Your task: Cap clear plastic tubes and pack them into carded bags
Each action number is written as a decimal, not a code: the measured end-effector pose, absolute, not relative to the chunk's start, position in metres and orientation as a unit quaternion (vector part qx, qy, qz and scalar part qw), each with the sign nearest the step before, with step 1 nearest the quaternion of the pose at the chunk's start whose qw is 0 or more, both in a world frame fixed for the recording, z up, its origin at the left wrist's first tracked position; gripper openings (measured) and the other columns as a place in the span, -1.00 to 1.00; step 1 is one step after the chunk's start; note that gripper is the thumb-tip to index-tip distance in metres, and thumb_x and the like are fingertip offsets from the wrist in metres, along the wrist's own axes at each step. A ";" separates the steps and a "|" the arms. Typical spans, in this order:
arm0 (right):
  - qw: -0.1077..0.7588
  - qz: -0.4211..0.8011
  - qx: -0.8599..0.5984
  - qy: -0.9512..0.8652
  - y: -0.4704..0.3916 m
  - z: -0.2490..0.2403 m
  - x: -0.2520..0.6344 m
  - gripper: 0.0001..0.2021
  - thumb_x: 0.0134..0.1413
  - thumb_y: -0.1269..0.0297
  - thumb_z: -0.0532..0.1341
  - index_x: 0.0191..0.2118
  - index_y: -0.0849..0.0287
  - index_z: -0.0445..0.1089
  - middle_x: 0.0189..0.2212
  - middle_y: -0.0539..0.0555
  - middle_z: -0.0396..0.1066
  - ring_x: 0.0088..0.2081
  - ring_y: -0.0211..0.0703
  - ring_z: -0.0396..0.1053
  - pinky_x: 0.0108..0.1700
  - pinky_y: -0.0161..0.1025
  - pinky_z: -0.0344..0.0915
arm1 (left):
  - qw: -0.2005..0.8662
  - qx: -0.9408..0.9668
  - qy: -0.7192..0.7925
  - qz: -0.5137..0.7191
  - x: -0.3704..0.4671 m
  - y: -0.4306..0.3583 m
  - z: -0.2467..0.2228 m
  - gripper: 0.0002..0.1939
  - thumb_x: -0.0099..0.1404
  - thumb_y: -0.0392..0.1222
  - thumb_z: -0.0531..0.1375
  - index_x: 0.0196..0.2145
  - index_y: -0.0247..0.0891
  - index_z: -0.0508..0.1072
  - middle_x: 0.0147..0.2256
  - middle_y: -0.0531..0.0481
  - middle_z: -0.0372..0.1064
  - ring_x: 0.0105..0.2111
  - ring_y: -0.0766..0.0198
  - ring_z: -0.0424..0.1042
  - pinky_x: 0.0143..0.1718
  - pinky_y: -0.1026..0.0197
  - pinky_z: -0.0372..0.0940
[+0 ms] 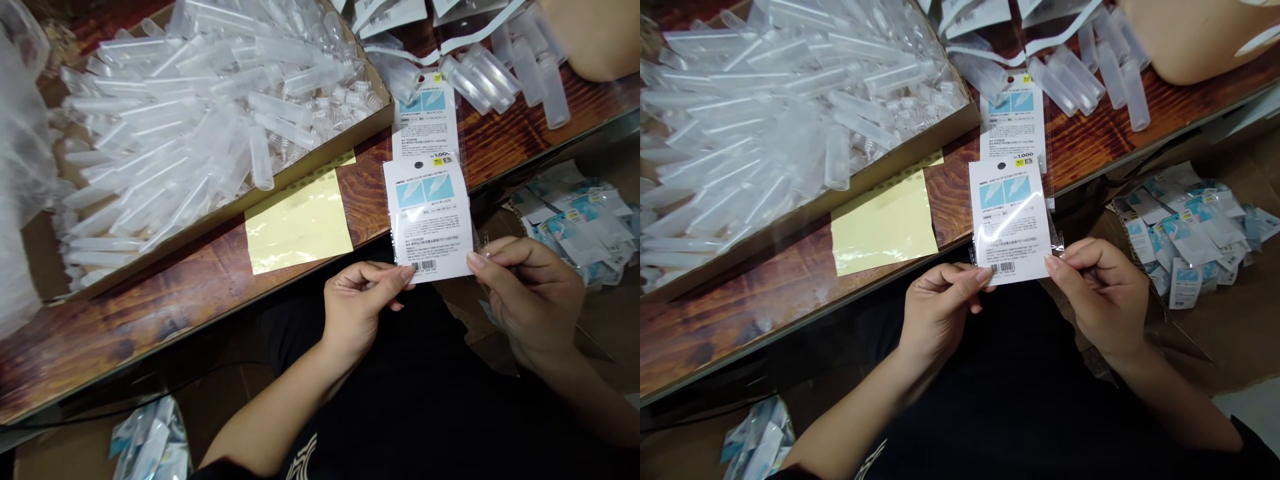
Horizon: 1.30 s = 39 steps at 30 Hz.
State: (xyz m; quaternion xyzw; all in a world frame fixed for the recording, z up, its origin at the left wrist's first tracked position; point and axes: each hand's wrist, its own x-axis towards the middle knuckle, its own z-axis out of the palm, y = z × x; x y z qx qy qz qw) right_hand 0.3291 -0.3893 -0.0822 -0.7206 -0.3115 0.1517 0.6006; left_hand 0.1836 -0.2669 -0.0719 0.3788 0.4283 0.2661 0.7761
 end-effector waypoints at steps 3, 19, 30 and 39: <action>0.594 0.144 -0.728 -0.310 -0.387 -0.085 0.328 -0.80 0.20 0.32 0.39 -0.40 0.05 0.39 -0.39 0.01 0.44 -0.39 -0.19 0.38 -0.42 -0.18 0.25 | 0.773 0.376 0.437 0.263 0.185 -0.267 -0.072 -0.72 0.00 -0.27 0.51 -0.65 -0.25 0.49 -0.51 0.01 0.60 -0.54 0.37 0.53 -0.63 0.41 0.34; 0.198 -0.336 -0.676 -0.625 -0.382 -0.079 0.345 -0.53 0.13 0.30 0.43 0.17 -0.04 0.49 -0.08 0.08 0.58 -0.11 0.02 0.43 -0.14 -0.03 0.27 | 0.801 0.367 0.409 0.237 0.194 -0.270 -0.058 -0.53 -0.06 -0.12 0.56 -0.62 -0.23 0.30 -0.47 -0.01 0.59 -0.50 0.27 0.58 -0.74 0.41 0.15; 0.465 -0.062 -0.685 -0.558 -0.413 0.003 0.370 -0.67 0.25 0.38 0.34 0.09 -0.09 0.52 -0.14 0.06 0.55 -0.17 -0.11 0.49 -0.11 -0.09 0.40 | 0.399 0.842 0.164 0.324 0.215 -0.236 0.067 -0.56 -0.19 -0.23 0.62 -0.30 -0.21 0.63 -0.20 -0.08 0.51 0.01 -0.07 0.49 0.17 -0.11 0.34; 0.594 0.337 -0.556 -0.473 -0.422 0.028 0.379 -0.60 0.02 0.29 0.51 0.00 0.05 0.49 -0.16 -0.03 0.62 -0.14 -0.19 0.59 -0.09 -0.23 0.58 | 0.599 0.701 0.344 0.178 0.253 -0.203 0.090 -0.83 0.02 -0.25 0.49 -0.44 -0.34 0.60 -0.50 0.01 0.49 -0.35 -0.01 0.64 -0.36 0.12 0.50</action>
